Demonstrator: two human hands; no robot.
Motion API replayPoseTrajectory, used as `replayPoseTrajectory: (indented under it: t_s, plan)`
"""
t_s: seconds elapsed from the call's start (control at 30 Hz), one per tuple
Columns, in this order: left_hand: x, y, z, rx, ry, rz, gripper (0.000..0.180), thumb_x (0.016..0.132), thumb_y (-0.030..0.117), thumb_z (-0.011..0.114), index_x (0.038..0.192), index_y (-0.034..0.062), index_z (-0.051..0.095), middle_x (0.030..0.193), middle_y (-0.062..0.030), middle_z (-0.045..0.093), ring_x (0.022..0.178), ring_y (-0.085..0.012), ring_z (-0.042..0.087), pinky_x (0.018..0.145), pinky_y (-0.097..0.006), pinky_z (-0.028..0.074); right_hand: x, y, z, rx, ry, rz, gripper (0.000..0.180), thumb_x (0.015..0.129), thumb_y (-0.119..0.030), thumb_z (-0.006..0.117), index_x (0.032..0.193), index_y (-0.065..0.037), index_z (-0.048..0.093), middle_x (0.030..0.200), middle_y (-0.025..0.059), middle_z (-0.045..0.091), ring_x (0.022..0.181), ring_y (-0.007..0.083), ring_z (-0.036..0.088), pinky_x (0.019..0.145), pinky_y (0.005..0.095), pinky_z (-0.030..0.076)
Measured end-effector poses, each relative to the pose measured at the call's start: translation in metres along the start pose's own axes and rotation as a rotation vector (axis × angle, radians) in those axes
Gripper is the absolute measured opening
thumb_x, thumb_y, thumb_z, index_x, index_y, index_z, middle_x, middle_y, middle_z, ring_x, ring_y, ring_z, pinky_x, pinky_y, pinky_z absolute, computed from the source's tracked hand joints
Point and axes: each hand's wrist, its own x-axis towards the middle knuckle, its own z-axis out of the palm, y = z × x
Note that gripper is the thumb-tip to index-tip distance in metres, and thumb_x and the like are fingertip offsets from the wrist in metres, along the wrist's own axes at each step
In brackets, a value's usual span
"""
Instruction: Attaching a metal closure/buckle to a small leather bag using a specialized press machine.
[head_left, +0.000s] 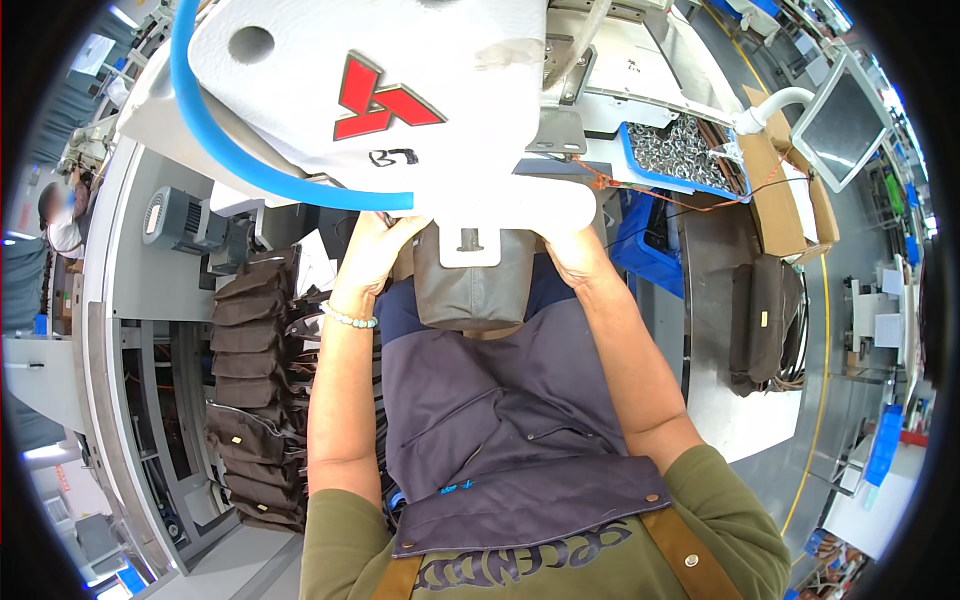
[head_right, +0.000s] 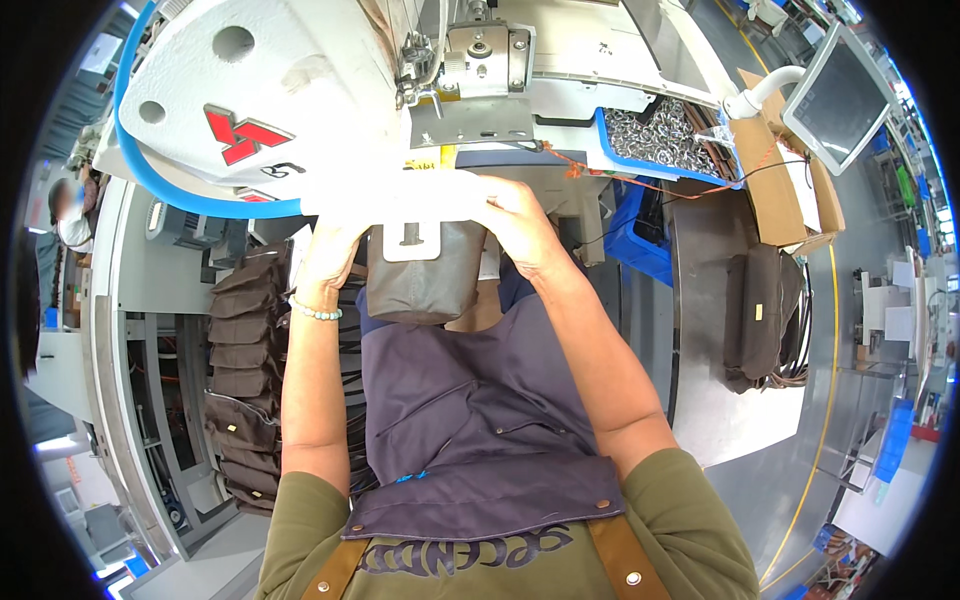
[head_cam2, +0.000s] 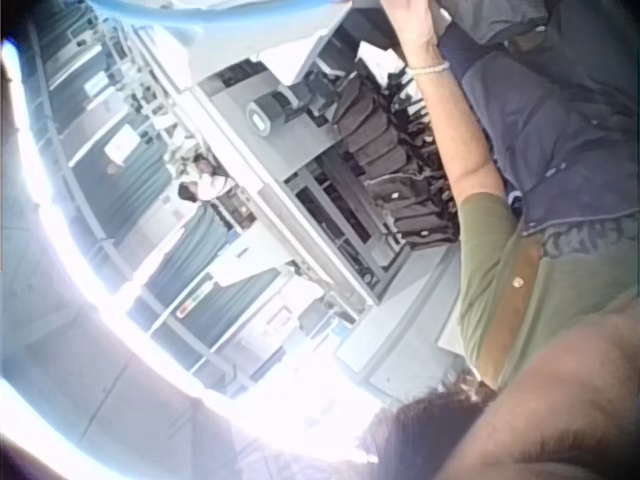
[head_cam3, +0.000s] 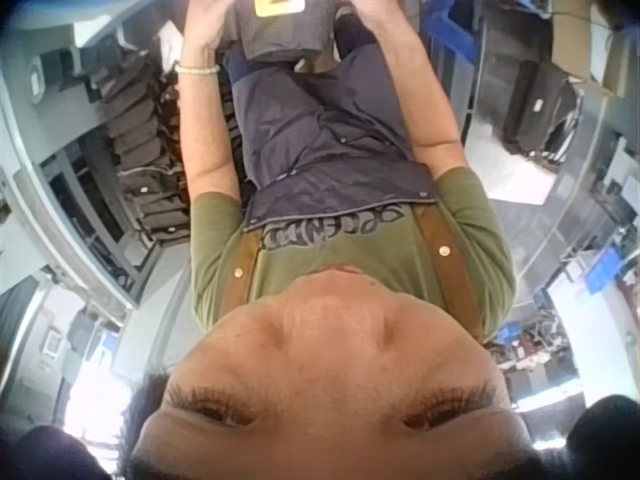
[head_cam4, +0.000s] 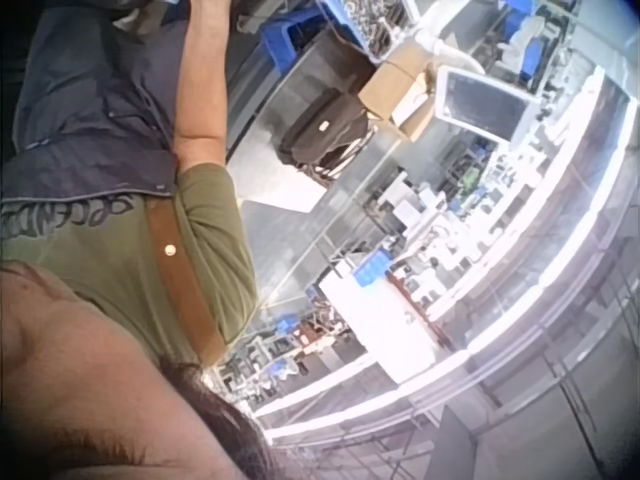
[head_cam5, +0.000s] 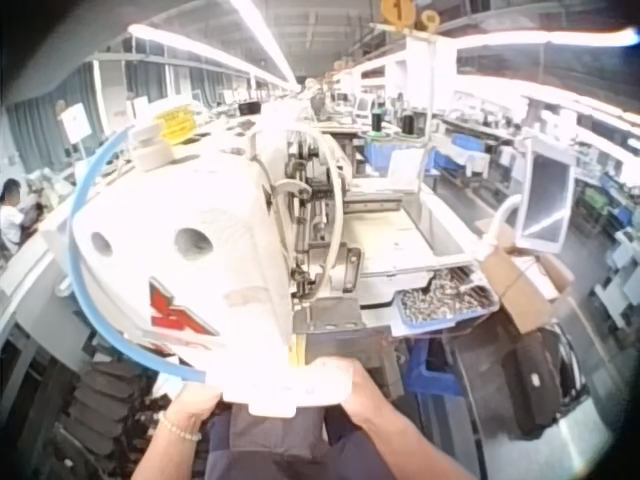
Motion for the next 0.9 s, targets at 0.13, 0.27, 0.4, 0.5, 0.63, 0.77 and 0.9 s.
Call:
replayPoseTrajectory:
  t_s: [0.13,0.27,0.4,0.5,0.63,0.77,0.9]
  plan:
    - [-0.003,0.003,0.003,-0.009,-0.001,0.038,0.028,0.085,0.004,0.075,0.11,0.001,0.064,0.104,-0.0021,0.065,0.099,-0.0112,0.059,0.09,-0.029,0.047,-0.001,0.002,0.001,-0.004,-0.002,-0.004,0.034,0.093,-0.008,0.059,0.124,0.006,0.064,0.117,0.0077,0.069,0.107,0.0122,0.062,0.098,0.0274,0.046]
    - [-0.008,0.008,0.004,0.083,-0.002,0.054,0.02,0.087,0.008,0.074,0.105,0.0002,0.067,0.1,-0.002,0.067,0.095,-0.0108,0.06,0.087,-0.028,0.048,-0.003,-0.002,0.0,-0.098,-0.011,-0.058,0.032,0.093,-0.007,0.056,0.12,0.006,0.065,0.113,0.007,0.069,0.104,0.0118,0.062,0.095,0.0271,0.047]
    - [-0.011,0.011,0.004,0.114,-0.012,0.079,0.014,0.089,0.008,0.072,0.099,-0.0014,0.069,0.093,-0.001,0.068,0.087,-0.0095,0.06,0.081,-0.028,0.049,-0.004,-0.008,0.0,-0.163,-0.032,-0.036,0.021,0.092,-0.006,0.054,0.105,0.005,0.065,0.098,0.0035,0.066,0.093,0.0093,0.058,0.086,0.025,0.047]
    - [-0.013,0.01,0.004,0.058,-0.017,0.108,0.013,0.09,0.009,0.072,0.097,-0.0018,0.07,0.091,-0.0003,0.068,0.084,-0.0082,0.058,0.077,-0.027,0.049,-0.004,-0.008,0.002,-0.151,-0.018,-0.045,0.015,0.09,-0.006,0.053,0.096,0.003,0.063,0.089,0.0005,0.062,0.085,0.0075,0.055,0.079,0.0234,0.046]
    - [-0.012,0.009,0.001,0.042,-0.051,0.109,0.012,0.089,0.009,0.073,0.095,-0.0021,0.07,0.088,-0.0001,0.068,0.08,-0.0073,0.057,0.072,-0.026,0.048,-0.002,-0.006,0.004,-0.125,-0.021,-0.055,0.011,0.088,-0.004,0.054,0.092,0.002,0.062,0.084,-0.0014,0.059,0.081,0.0064,0.054,0.074,0.0224,0.044]
    - [-0.012,0.009,-0.003,0.086,-0.029,0.096,0.012,0.089,0.009,0.074,0.092,-0.0023,0.07,0.085,0.0,0.067,0.078,-0.0073,0.057,0.071,-0.027,0.049,-0.004,-0.006,0.007,-0.078,-0.006,-0.063,0.009,0.087,-0.002,0.054,0.09,0.001,0.062,0.083,-0.0017,0.059,0.079,0.0061,0.053,0.073,0.0219,0.044]
    - [-0.012,0.01,-0.001,0.083,-0.005,0.092,0.013,0.088,0.009,0.075,0.092,-0.0024,0.07,0.083,0.0,0.067,0.078,-0.0082,0.058,0.071,-0.027,0.049,-0.005,-0.004,0.008,-0.078,0.022,-0.077,0.009,0.087,-0.001,0.054,0.09,0.001,0.062,0.083,-0.0017,0.059,0.079,0.0056,0.053,0.073,0.0216,0.044]
